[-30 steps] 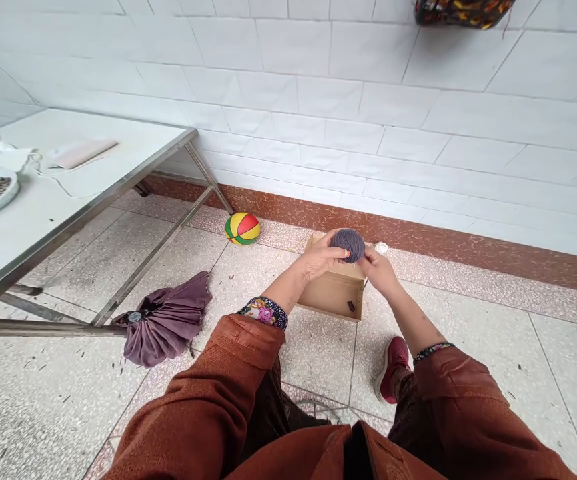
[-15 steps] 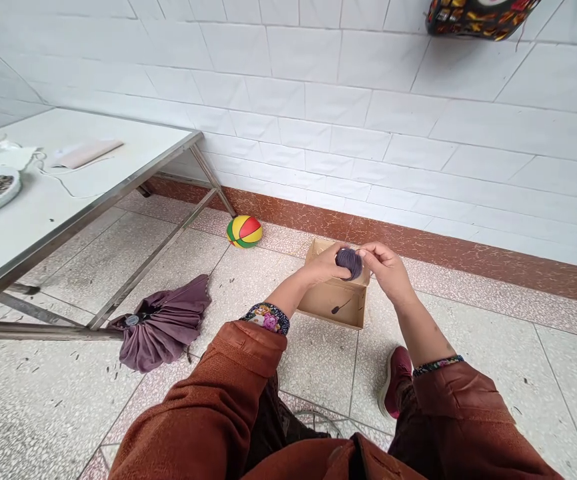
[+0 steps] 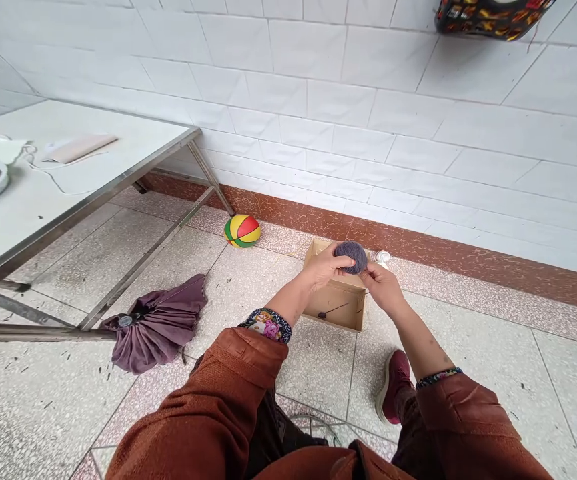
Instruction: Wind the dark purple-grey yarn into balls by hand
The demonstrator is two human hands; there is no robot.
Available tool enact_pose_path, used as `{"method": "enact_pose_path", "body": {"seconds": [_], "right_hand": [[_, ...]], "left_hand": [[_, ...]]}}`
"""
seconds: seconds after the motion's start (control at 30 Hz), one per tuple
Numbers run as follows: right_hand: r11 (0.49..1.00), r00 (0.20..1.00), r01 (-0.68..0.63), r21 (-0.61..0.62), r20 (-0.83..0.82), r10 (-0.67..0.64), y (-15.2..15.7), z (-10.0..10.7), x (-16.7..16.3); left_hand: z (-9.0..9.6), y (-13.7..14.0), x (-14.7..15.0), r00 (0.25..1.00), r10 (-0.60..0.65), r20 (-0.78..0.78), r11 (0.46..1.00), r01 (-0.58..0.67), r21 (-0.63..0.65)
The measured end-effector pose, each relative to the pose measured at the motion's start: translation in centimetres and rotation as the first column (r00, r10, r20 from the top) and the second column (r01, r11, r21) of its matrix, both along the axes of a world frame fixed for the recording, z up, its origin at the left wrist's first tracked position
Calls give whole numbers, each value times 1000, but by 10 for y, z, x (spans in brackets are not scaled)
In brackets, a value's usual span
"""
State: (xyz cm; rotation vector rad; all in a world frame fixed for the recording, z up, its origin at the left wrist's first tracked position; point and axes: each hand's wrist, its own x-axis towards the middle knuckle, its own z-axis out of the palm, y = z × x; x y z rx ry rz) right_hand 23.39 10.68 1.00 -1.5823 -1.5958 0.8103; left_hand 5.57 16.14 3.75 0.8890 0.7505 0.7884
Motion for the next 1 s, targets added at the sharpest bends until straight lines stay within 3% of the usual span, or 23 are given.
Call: {"method": "enact_pose_path", "body": {"seconds": [0.2, 0.37, 0.5, 0.63, 0.73, 0.9, 1.0], "right_hand": [[977, 988, -158, 142, 23, 156, -14, 26, -17], [968, 977, -131, 214, -140, 163, -24, 48, -13], [976, 970, 3, 217, -239, 50, -20, 51, 0], [975, 964, 121, 185, -257, -71, -11, 43, 10], [984, 950, 156, 89, -287, -124, -5, 34, 14], [993, 970, 117, -19, -211, -118, -2, 18, 17], [998, 991, 59, -3, -123, -59, -4, 18, 13]], "left_hand": [[-3, 5, -4, 959, 142, -244, 977, -97, 188], [-3, 5, -5, 878, 163, -450, 888, 68, 454], [4, -3, -2, 863, 14, -505, 850, 256, 461], [9, -12, 0, 874, -210, -438, 848, 386, 364], [10, -15, 2, 915, -304, -266, 881, 376, 286], [16, -14, 4, 954, -282, 106, 952, 264, 157], [19, -10, 7, 979, -141, 150, 985, 124, 119]]}}
